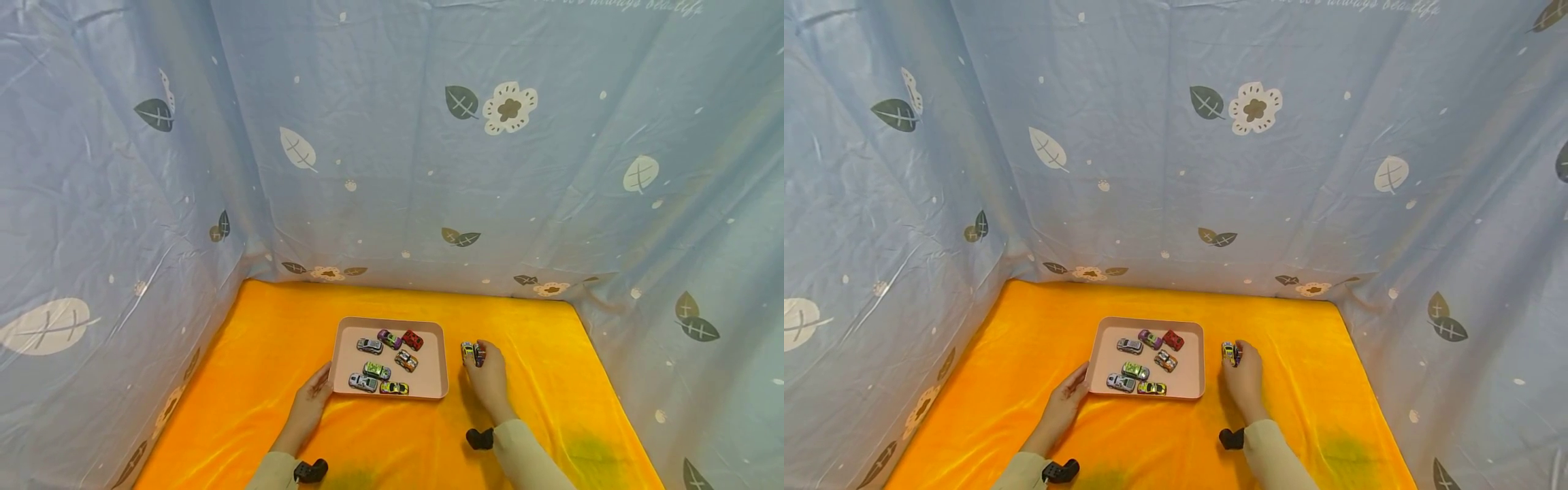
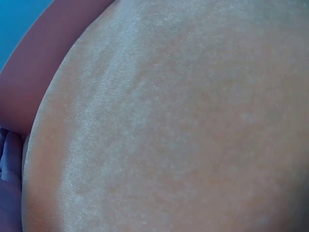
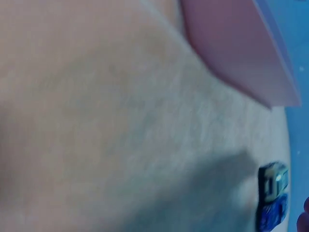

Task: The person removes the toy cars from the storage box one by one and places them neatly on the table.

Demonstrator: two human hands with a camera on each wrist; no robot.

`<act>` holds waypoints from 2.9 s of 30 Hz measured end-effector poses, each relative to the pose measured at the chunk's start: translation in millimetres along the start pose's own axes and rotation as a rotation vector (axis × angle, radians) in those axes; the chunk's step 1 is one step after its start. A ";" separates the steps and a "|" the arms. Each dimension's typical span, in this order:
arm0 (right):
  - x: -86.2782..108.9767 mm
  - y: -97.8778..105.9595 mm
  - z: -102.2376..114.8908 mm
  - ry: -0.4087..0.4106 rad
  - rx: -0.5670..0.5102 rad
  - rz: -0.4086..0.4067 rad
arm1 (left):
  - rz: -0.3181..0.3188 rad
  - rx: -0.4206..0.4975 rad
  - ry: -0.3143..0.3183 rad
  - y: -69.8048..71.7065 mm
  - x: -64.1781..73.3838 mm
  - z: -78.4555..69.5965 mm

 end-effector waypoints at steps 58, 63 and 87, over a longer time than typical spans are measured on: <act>38.9 -75.9 71.8 0.455 0.081 0.478 | 0.020 0.023 0.000 0.8 -1.1 -1.0; 39.1 -74.5 74.2 0.457 0.082 0.526 | 0.043 0.043 0.001 -3.0 4.3 -17.1; 37.8 -76.8 70.8 0.411 0.144 0.500 | 0.035 0.045 0.003 -0.7 1.7 -7.0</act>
Point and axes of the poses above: each hand's wrist, its own x-axis away from the middle knuckle, its own y-axis out of the back of the hand, z = x × y, the point moved 2 cm from there along -x, towards the middle knuckle, and after that the axes turned 12 degrees about x, right-handed, at the moved point
